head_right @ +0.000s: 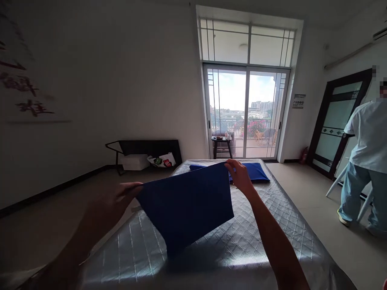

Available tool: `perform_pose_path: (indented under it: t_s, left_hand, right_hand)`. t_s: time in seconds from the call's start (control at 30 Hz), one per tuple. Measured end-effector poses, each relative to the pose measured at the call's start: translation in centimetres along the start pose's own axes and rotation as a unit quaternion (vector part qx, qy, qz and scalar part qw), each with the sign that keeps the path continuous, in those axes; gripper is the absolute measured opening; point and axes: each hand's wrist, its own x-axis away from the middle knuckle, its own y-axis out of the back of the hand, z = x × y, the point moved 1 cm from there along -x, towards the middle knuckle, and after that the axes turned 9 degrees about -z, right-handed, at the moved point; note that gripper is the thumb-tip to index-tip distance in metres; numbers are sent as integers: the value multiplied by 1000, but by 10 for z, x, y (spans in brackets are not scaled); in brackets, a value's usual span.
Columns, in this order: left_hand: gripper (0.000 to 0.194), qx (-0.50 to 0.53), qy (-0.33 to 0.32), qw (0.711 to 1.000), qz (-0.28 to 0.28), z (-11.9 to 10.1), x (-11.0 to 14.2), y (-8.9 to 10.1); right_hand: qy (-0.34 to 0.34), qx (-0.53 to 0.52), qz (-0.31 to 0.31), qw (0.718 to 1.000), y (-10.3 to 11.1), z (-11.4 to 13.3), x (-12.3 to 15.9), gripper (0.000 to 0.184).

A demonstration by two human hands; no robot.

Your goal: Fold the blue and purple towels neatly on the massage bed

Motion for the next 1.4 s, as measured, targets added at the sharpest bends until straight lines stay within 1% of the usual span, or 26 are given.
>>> perform_pose_path:
  t_s: [0.13, 0.27, 0.37, 0.47, 0.57, 0.73, 0.8, 0.9, 1.03, 1.17, 1.23, 1.3, 1.37, 1.4]
  left_hand:
    - [63, -3, -9, 999, 33, -12, -19, 5]
    - [65, -16, -42, 995, 86, -14, -34, 8]
    - [69, -27, -64, 991, 115, -14, -41, 9]
    - [71, -32, -62, 990, 126, -13, -43, 9]
    - [70, -15, -56, 990, 130, -10, -42, 9]
    - [58, 74, -30, 986, 149, -6, -37, 5]
    - [55, 97, -19, 983, 157, -10, -33, 4]
    - [52, 105, -23, 979, 171, -20, -29, 0]
    - [48, 129, -45, 976, 168, -33, -30, -8]
    - [43, 184, -67, 970, 146, -39, -29, -25]
    - [40, 219, -78, 961, 149, -46, -19, -36]
    - [38, 260, -104, 944, 173, -57, -4, -48]
    - [32, 293, -149, 923, 201, -72, 15, -58]
    - [29, 303, -174, 914, 207, -79, 24, -62]
  right_hand:
    - [-8, -5, -15, 1000, 12, 6, 7, 38]
    - [-2, 6, -25, 1000, 20, 11, 11, 41]
    - [9, 17, -34, 999, 25, 15, 14, 44]
    - [10, 29, -44, 999, 29, 19, 18, 45]
    - [11, 36, -57, 998, 33, 22, 21, 43]
    - [21, 38, -81, 996, 44, 25, 24, 43]
    - [12, 41, -92, 995, 51, 25, 26, 45]
    - [-1, 48, -102, 994, 65, 28, 28, 46]
    - [4, 72, -114, 991, 82, 36, 33, 44]
    - [18, 110, -138, 984, 95, 37, 36, 42]
    - [29, 149, -168, 974, 102, 31, 36, 43]
    - [17, 202, -210, 956, 109, 22, 32, 45]
    - [-28, 249, -240, 938, 113, 12, 23, 47]
    - [-55, 265, -246, 931, 111, 6, 16, 47]
